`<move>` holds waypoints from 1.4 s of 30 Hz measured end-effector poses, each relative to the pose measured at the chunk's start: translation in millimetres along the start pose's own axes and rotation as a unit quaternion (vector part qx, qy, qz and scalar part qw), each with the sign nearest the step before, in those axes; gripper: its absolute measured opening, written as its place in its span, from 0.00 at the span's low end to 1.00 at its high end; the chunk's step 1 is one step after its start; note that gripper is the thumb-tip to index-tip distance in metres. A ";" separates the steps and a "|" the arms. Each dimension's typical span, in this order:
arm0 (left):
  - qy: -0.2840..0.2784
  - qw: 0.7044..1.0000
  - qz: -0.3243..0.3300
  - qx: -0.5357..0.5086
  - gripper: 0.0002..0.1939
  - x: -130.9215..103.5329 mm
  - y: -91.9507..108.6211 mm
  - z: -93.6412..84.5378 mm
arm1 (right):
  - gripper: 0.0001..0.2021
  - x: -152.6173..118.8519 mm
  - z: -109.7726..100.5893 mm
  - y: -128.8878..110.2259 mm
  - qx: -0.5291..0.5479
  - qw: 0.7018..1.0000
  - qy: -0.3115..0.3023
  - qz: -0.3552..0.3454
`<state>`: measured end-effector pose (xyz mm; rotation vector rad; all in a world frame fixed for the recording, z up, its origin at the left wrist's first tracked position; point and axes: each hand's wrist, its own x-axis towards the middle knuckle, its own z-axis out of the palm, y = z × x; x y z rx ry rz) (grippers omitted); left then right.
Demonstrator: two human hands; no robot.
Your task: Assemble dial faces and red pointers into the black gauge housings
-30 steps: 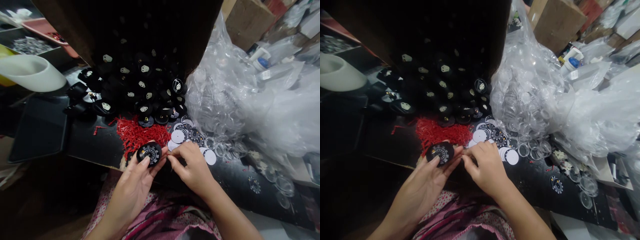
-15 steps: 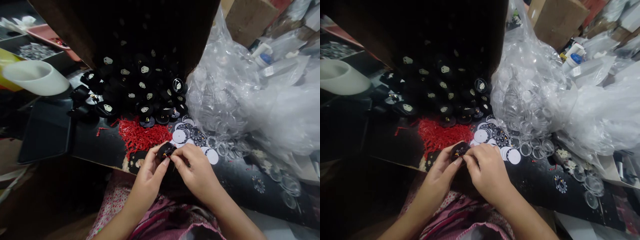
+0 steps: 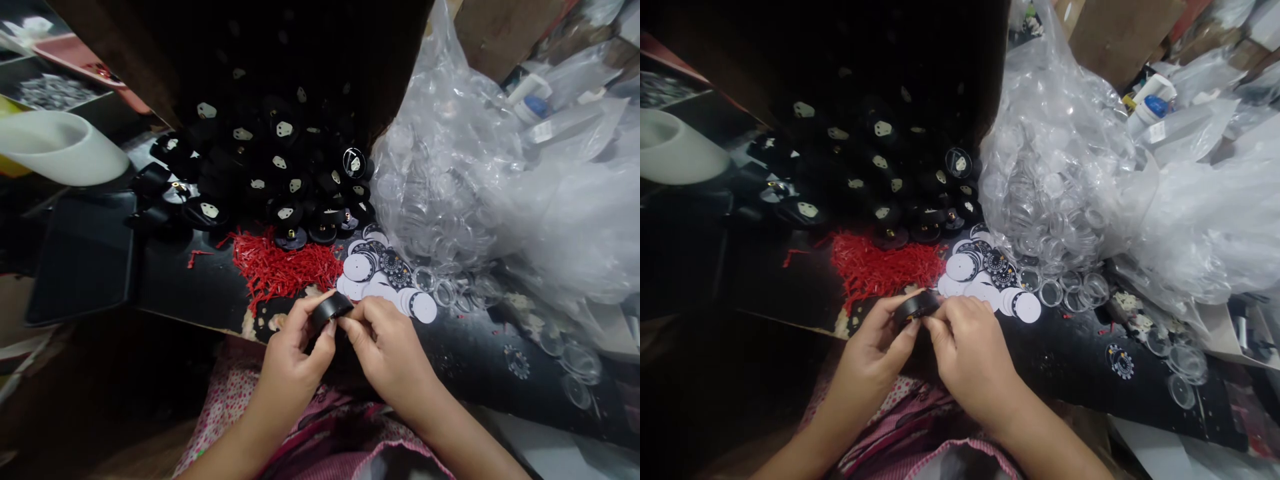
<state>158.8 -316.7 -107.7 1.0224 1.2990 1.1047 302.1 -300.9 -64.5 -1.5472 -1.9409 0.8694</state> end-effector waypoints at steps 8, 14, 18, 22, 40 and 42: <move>-0.072 0.981 -0.122 -0.136 0.18 8.0 3.6 -5.2 | 0.08 5.2 -10.6 1.1 -0.001 1.000 -0.018 0.000; -0.075 0.972 -0.141 -0.175 0.24 9.0 -1.5 -6.6 | 0.07 13.7 -12.3 4.4 -0.179 0.972 0.003 -0.151; -0.042 0.979 -0.135 -0.148 0.22 9.7 -5.2 -6.8 | 0.08 19.5 -10.5 5.5 -0.260 0.945 0.003 -0.201; -0.034 0.973 -0.169 -0.151 0.21 14.3 -7.2 -3.8 | 0.07 21.1 -7.1 6.8 -0.284 0.940 0.014 -0.190; -0.055 0.927 -0.188 -0.318 0.15 8.1 2.0 15.7 | 0.21 5.4 -63.5 72.9 -0.279 0.943 0.111 0.146; -0.048 0.927 -0.206 -0.311 0.12 7.8 4.2 17.7 | 0.20 7.2 -64.5 79.5 -0.296 0.940 0.096 0.138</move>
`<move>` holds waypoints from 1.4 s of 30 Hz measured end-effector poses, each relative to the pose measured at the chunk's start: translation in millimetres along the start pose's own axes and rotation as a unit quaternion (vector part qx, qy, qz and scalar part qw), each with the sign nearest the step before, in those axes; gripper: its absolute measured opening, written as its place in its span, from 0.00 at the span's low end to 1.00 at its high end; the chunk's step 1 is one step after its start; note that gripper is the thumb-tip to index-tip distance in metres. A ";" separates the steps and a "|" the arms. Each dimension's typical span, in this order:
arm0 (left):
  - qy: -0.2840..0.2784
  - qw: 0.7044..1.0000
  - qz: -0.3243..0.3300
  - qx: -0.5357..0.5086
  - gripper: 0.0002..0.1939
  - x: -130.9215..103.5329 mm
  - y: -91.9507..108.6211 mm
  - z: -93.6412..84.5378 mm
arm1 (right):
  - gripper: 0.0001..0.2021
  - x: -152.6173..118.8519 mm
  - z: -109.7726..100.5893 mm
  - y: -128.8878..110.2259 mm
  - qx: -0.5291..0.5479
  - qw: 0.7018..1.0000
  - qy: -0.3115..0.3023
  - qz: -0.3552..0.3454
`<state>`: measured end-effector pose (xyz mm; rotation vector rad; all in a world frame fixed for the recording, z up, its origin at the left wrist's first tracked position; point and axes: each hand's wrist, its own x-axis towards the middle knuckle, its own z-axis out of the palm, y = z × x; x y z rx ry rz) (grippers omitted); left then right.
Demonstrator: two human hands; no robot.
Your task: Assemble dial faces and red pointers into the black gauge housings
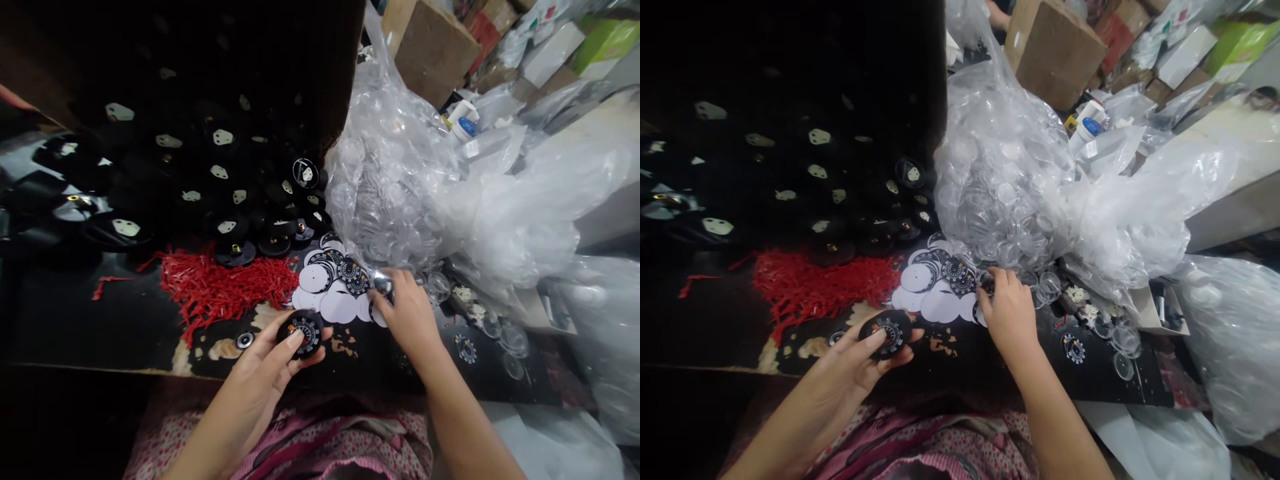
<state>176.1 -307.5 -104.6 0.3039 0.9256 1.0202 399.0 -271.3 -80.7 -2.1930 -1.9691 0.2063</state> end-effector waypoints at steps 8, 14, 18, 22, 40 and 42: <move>0.005 1.000 0.005 -0.017 0.11 3.1 1.4 0.7 | 0.16 2.3 1.0 1.1 0.025 1.000 0.007 -0.018; -0.015 0.998 -0.017 -0.057 0.16 6.3 3.4 -1.6 | 0.18 2.4 0.5 -2.5 -0.037 0.999 -0.002 -0.020; -0.006 0.996 -0.049 -0.078 0.15 6.1 7.3 -2.3 | 0.16 4.8 4.0 -7.3 -0.047 0.998 0.011 -0.030; -0.010 0.994 -0.063 -0.090 0.16 5.8 10.1 -2.0 | 0.16 10.0 0.6 -0.3 0.007 0.998 0.042 -0.036; -0.062 0.996 -0.015 -0.056 0.14 3.3 -4.1 -1.1 | 0.14 -31.7 -10.3 -70.1 0.447 0.887 -0.082 -0.084; -0.076 0.996 0.018 -0.038 0.15 4.0 -7.1 0.0 | 0.16 -35.6 -8.8 -77.7 0.384 0.912 -0.034 -0.139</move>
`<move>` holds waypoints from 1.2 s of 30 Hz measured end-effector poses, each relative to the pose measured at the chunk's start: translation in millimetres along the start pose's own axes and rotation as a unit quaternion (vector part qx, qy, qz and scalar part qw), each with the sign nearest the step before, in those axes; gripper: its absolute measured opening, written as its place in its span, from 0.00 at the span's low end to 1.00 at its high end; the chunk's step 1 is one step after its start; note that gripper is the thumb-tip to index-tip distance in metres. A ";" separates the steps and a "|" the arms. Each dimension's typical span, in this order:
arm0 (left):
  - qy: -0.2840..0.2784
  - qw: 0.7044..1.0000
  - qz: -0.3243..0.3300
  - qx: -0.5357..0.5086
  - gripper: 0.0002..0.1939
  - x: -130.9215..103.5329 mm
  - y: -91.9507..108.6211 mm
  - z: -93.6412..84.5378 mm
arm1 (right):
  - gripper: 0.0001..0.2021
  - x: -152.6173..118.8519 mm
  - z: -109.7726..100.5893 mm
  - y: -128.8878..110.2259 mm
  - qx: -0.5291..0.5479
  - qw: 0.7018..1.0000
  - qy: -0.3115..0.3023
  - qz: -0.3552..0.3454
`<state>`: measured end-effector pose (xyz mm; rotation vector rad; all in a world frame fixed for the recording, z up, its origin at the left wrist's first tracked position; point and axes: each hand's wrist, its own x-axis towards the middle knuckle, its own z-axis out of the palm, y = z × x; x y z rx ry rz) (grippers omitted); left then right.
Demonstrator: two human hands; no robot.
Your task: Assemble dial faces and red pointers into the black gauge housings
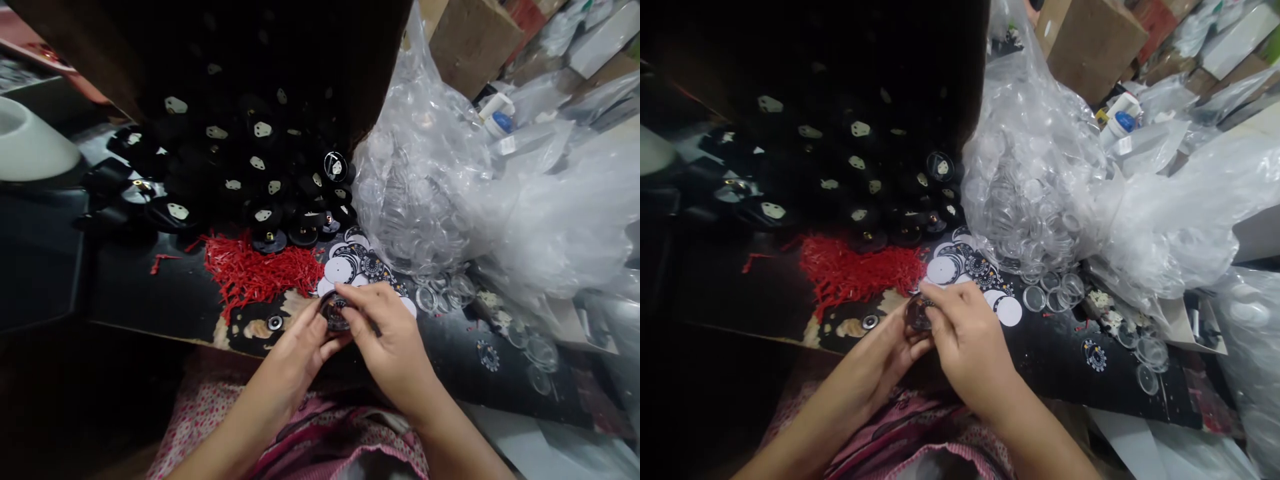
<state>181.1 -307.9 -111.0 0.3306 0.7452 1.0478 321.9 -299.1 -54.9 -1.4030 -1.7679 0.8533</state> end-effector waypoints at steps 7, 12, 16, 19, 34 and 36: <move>0.016 0.983 0.043 0.177 0.16 -3.0 2.9 -1.2 | 0.12 6.1 2.0 -0.3 -0.109 0.994 0.009 -0.025; -0.019 0.979 0.040 0.197 0.17 -11.2 4.3 1.4 | 0.22 11.4 10.0 1.0 -0.217 0.973 0.051 -0.054; 0.000 0.976 0.067 0.209 0.16 -7.7 5.9 2.2 | 0.22 16.8 22.9 2.8 -0.204 0.973 0.072 -0.080; 0.034 0.972 0.067 0.222 0.15 -13.2 9.8 -7.6 | 0.23 20.9 30.9 2.1 -0.182 0.980 0.040 -0.067; 0.297 0.654 0.299 0.628 0.23 -3.5 132.8 -96.0 | 0.11 18.3 33.9 -3.0 -0.031 0.986 -0.157 -0.052; 0.322 0.638 0.292 0.636 0.25 25.6 154.3 -88.4 | 0.12 15.2 30.1 -1.0 -0.040 0.987 -0.152 -0.038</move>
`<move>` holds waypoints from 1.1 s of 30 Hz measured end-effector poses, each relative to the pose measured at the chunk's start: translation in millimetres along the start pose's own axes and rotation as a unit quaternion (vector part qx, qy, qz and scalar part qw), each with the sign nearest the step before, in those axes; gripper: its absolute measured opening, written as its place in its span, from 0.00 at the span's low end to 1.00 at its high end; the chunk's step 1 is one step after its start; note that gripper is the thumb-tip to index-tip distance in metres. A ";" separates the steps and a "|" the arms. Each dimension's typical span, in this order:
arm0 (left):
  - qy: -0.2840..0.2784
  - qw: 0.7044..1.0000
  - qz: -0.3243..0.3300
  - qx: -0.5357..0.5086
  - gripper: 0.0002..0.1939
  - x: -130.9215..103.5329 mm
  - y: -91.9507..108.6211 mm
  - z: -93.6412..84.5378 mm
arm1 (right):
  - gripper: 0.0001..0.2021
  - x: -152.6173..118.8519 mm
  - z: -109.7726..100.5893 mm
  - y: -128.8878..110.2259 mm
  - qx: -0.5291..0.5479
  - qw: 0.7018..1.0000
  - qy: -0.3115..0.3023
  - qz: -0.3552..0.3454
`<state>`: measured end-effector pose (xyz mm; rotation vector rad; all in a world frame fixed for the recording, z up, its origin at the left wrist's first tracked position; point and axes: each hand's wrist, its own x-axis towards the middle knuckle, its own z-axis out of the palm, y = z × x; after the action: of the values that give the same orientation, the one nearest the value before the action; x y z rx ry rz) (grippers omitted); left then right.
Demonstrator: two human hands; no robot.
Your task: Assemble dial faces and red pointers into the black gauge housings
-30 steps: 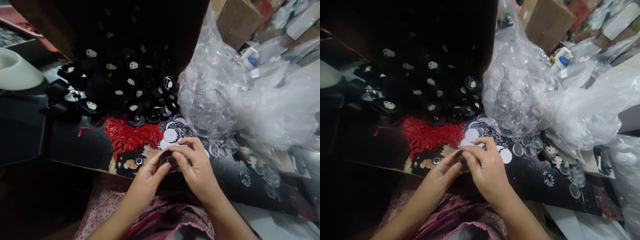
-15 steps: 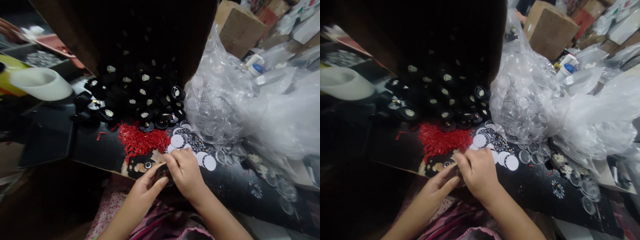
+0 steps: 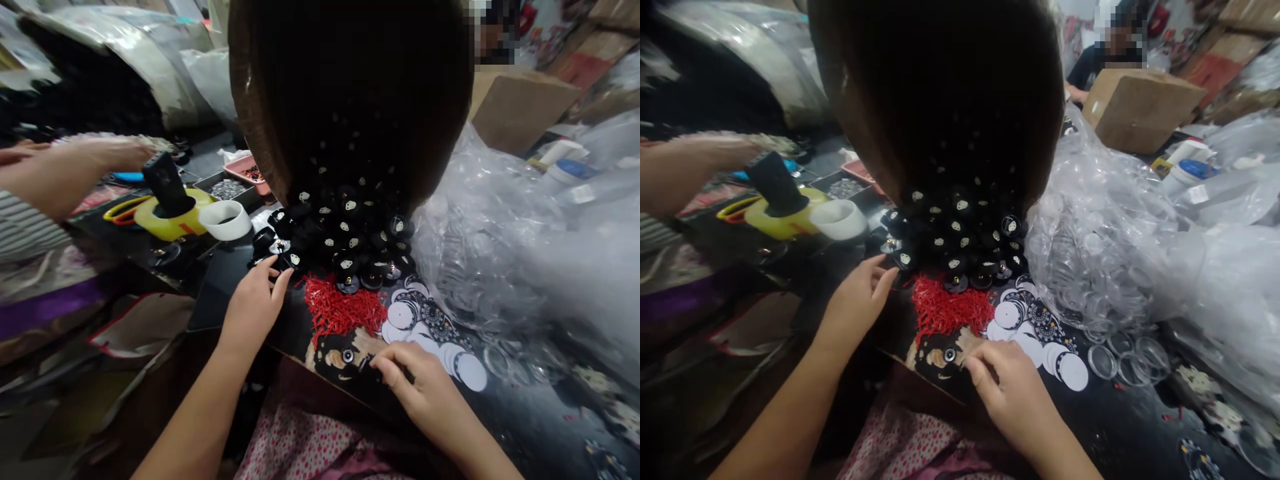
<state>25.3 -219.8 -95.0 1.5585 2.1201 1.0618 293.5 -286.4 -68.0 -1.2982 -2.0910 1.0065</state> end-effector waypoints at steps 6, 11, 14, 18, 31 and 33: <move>-0.004 0.999 -0.048 -0.002 0.22 30.3 5.9 5.4 | 0.10 -13.7 -0.4 3.8 0.009 0.999 -0.021 0.034; -0.027 0.952 -0.125 -0.278 0.16 -1.3 11.4 10.0 | 0.09 8.6 -13.1 17.1 -0.108 0.992 0.033 0.056; -0.118 0.828 -0.219 -0.503 0.15 -39.8 24.1 20.4 | 0.17 28.5 -24.0 31.6 -0.262 0.957 0.080 0.095; -0.211 0.705 -0.334 -0.589 0.20 -86.2 44.2 30.7 | 0.13 38.3 -30.8 42.0 -0.256 0.957 0.098 0.100; -0.244 0.610 -0.400 -0.639 0.17 -117.0 79.6 50.8 | 0.06 2.9 -39.6 34.9 -0.067 0.966 0.240 0.068; -0.212 0.597 -0.417 -0.652 0.16 -117.1 87.9 55.4 | 0.06 -0.8 -27.8 24.9 -0.070 0.980 0.179 0.044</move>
<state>163.3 -293.6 -91.1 -0.0102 0.8593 1.1418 327.3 -270.8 -70.5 -1.5261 -1.8665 0.6106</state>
